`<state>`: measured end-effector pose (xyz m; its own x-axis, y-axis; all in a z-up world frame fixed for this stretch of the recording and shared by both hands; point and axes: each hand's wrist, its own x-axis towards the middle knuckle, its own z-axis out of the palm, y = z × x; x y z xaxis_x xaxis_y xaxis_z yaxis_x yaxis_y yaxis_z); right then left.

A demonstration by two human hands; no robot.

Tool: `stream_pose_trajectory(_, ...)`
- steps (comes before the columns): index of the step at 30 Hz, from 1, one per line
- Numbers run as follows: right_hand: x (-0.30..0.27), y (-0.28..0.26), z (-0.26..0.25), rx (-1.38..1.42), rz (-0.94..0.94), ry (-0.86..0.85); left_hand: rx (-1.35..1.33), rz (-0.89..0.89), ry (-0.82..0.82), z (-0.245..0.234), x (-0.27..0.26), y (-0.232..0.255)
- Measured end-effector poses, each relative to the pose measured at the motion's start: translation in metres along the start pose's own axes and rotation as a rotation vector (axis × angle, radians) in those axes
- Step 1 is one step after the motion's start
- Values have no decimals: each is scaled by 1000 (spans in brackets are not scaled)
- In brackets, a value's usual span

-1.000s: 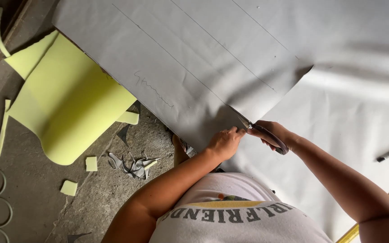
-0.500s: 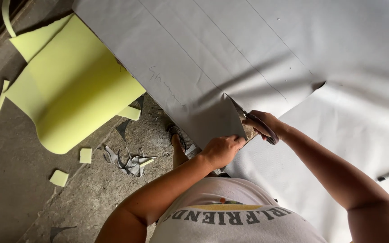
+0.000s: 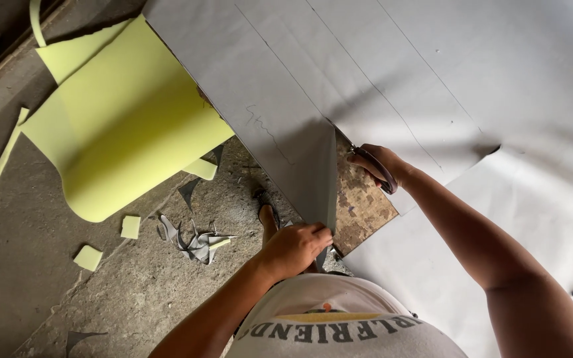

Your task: The person measures and marks a large sheet of white fabric using a yellow ruler and a black marker. They then use large scissors to cut the fabric along the marked lines, separating a rectangular piece from the main sheet.

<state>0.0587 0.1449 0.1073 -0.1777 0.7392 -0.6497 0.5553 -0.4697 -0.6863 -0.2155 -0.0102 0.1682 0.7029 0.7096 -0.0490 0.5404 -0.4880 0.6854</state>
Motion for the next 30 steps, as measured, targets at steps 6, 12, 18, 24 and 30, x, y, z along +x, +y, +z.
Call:
stream_pose_trajectory(6, 21, -37, 5, 19, 2, -2, -289, -129, 0, -66, -36, -3)
stream_pose_trajectory(12, 35, -100, 12, 44, 187, 8, -368, -357, -90, -137, -77, -12)
stream_pose_trajectory(18, 88, -123, 14, 117, 157, -8, -385, -380, 9, -171, -132, -46)
stream_pose_trajectory(24, 121, -179, 25, 16, 178, 37, -432, -436, 57, -226, -176, -54)
stream_pose_trajectory(30, 162, -215, 30, 148, 171, 16, -441, -401, -18, -252, -225, -87)
